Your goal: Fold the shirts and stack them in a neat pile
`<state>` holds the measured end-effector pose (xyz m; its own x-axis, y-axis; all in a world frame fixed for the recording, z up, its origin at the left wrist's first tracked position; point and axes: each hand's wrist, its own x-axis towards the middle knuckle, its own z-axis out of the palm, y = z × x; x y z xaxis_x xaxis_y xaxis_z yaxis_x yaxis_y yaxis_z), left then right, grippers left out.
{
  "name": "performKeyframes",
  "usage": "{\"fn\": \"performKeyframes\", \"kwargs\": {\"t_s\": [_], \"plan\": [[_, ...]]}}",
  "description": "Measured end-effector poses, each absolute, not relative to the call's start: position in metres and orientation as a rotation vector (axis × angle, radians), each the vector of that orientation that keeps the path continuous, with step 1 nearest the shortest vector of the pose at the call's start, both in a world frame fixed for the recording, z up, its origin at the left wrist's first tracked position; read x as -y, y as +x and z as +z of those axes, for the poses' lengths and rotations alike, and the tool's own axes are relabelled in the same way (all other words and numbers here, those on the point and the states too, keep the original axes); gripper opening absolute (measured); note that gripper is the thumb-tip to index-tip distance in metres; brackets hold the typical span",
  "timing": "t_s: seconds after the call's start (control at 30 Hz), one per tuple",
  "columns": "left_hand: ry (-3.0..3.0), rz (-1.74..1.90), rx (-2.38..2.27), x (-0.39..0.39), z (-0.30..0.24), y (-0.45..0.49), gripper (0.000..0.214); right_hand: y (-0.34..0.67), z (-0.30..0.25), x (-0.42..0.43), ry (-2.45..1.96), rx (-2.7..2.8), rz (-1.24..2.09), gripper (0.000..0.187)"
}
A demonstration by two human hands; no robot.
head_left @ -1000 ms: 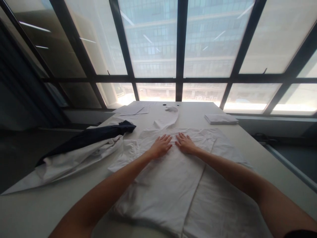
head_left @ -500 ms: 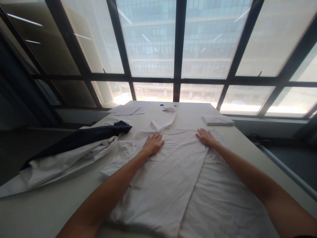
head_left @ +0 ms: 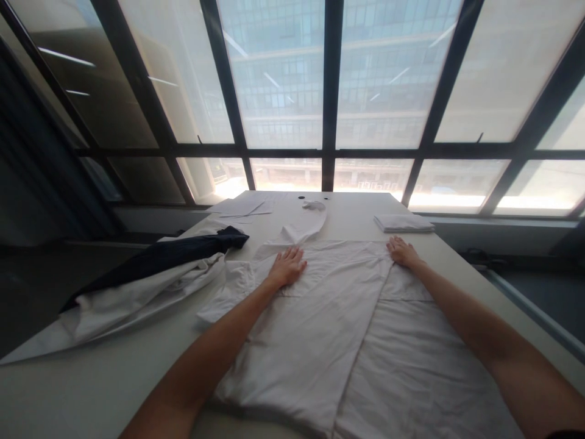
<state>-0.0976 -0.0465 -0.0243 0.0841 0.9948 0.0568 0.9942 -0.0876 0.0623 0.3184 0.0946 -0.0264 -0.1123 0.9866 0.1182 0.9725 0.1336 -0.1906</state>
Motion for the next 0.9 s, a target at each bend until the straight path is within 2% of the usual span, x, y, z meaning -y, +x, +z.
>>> {"fn": "performKeyframes", "kwargs": {"t_s": [0.2, 0.33, 0.53, 0.67, 0.9], "plan": [[2.407, 0.115, -1.985, 0.048, -0.023, -0.098, 0.059, 0.266, -0.010, -0.077, -1.816, 2.131, -0.026, 0.057], [2.451, 0.127, -1.912, 0.048, -0.022, -0.098, 0.058, 0.197, -0.008, -0.058, -1.621, 2.318, 0.062, 0.055], [2.352, 0.101, -2.042, 0.047, -0.023, -0.101, 0.063, 0.121, -0.023, -0.020, -1.160, 2.669, 0.269, 0.063], [2.230, 0.095, -2.151, 0.046, -0.021, -0.112, 0.063, 0.125, -0.030, -0.028, -1.160, 2.718, 0.273, 0.063], [1.992, 0.095, -2.285, 0.052, -0.017, -0.129, 0.063, 0.187, -0.033, -0.068, -1.467, 2.617, 0.101, 0.061]]}}
